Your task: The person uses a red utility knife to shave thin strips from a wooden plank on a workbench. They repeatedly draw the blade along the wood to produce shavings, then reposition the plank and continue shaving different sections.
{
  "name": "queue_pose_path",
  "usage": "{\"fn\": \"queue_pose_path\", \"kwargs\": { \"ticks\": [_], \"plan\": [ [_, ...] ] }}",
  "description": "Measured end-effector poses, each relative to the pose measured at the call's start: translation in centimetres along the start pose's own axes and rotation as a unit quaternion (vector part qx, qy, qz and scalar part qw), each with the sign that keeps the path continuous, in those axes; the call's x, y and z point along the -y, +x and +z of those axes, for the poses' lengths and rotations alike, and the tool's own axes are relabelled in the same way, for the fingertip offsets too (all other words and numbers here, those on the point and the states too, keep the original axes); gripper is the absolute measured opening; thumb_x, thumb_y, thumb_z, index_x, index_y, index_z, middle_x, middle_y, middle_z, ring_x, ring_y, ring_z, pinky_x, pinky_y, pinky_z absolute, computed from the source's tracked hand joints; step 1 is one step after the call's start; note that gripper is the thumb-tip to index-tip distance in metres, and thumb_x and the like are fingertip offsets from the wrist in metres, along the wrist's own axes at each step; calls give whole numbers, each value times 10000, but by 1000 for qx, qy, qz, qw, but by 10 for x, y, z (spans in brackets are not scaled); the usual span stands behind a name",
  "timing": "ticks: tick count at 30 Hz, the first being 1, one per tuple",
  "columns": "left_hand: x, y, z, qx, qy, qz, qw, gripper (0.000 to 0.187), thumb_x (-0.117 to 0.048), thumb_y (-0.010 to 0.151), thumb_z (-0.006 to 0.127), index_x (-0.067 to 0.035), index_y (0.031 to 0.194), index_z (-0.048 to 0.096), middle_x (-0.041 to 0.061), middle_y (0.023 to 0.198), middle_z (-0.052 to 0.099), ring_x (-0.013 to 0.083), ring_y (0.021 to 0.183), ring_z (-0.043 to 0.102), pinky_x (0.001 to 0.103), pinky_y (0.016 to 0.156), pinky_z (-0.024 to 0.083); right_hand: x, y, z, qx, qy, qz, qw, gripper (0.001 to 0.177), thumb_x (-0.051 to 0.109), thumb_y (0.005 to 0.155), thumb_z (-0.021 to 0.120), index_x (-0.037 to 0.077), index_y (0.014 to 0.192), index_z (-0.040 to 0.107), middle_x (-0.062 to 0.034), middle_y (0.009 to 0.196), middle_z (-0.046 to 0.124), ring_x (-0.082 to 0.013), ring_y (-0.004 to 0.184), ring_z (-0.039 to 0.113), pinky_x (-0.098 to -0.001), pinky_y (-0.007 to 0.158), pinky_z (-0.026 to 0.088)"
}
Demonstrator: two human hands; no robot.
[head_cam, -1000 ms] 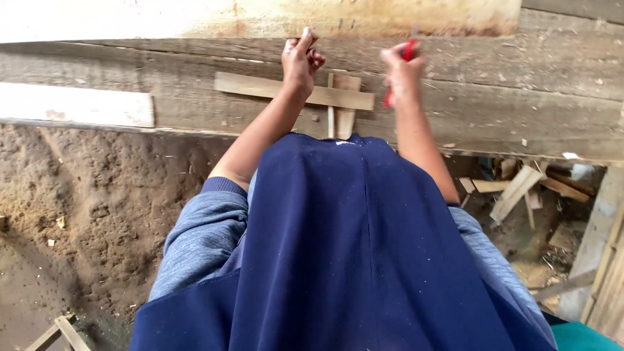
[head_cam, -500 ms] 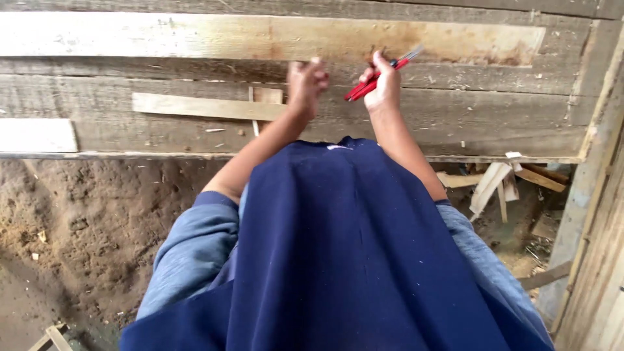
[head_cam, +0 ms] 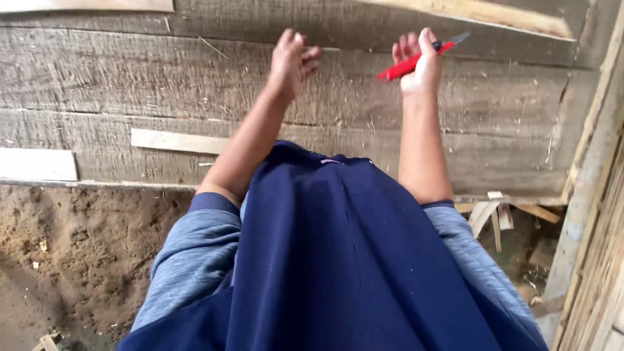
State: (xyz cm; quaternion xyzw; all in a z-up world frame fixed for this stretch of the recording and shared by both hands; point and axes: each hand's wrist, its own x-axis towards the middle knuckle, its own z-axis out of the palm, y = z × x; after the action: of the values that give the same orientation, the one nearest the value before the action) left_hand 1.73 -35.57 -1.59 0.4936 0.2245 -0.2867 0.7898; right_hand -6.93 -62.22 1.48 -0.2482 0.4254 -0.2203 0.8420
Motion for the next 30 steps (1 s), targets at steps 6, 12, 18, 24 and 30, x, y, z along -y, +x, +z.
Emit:
{"fn": "queue_pose_path", "kwargs": {
  "ticks": [6, 12, 18, 24, 30],
  "plan": [
    [19, -15, 2, -10, 204, 78, 976, 499, -149, 975, 534, -81, 1468, 490, 117, 1381, 652, 159, 929, 684, 253, 664, 538, -42, -23, -4, 46, -245, 79, 965, 187, 9, 963, 656, 92, 1030, 502, -40, 839, 571, -73, 540, 539, -277, 519, 591],
    [-7, -6, 30, -20, 298, 143, 944, 381, -33, 1009, 552, -57, 1389, 563, 138, 1382, 645, 210, 1184, 678, 267, 1007, 623, -22, -72, 54, 64, -441, 59, 893, 364, 311, 1039, 462, 71, 1309, 415, -43, 857, 650, -137, 661, 651, -291, 636, 658],
    [-1, 36, 17, -96, 689, 196, 691, 543, -371, 1018, 617, -323, 1519, 412, 25, 1688, 47, 300, 1545, 11, 618, 1244, 83, -37, -58, 79, 17, -478, 33, 877, 319, 253, 1028, 554, 53, 1265, 477, -4, 751, 644, -89, 576, 614, -211, 575, 599],
    [-17, 49, 12, -112, 759, 142, 626, 609, -478, 1111, 430, -302, 1656, 222, 22, 1701, -57, 346, 1526, -148, 646, 1231, -57, -68, -33, 83, 10, -420, 1, 908, 227, 231, 956, 625, 102, 1040, 458, -47, 713, 648, -144, 562, 633, -280, 550, 582],
    [-25, 56, 19, -102, 761, 144, 625, 623, -494, 1127, 399, -299, 1671, 166, 25, 1707, -79, 359, 1531, -170, 647, 1223, -98, -88, -22, 81, -2, -393, -38, 919, 207, 203, 938, 645, 106, 1000, 473, -71, 696, 654, -164, 538, 640, -303, 512, 581]
  ]
}}
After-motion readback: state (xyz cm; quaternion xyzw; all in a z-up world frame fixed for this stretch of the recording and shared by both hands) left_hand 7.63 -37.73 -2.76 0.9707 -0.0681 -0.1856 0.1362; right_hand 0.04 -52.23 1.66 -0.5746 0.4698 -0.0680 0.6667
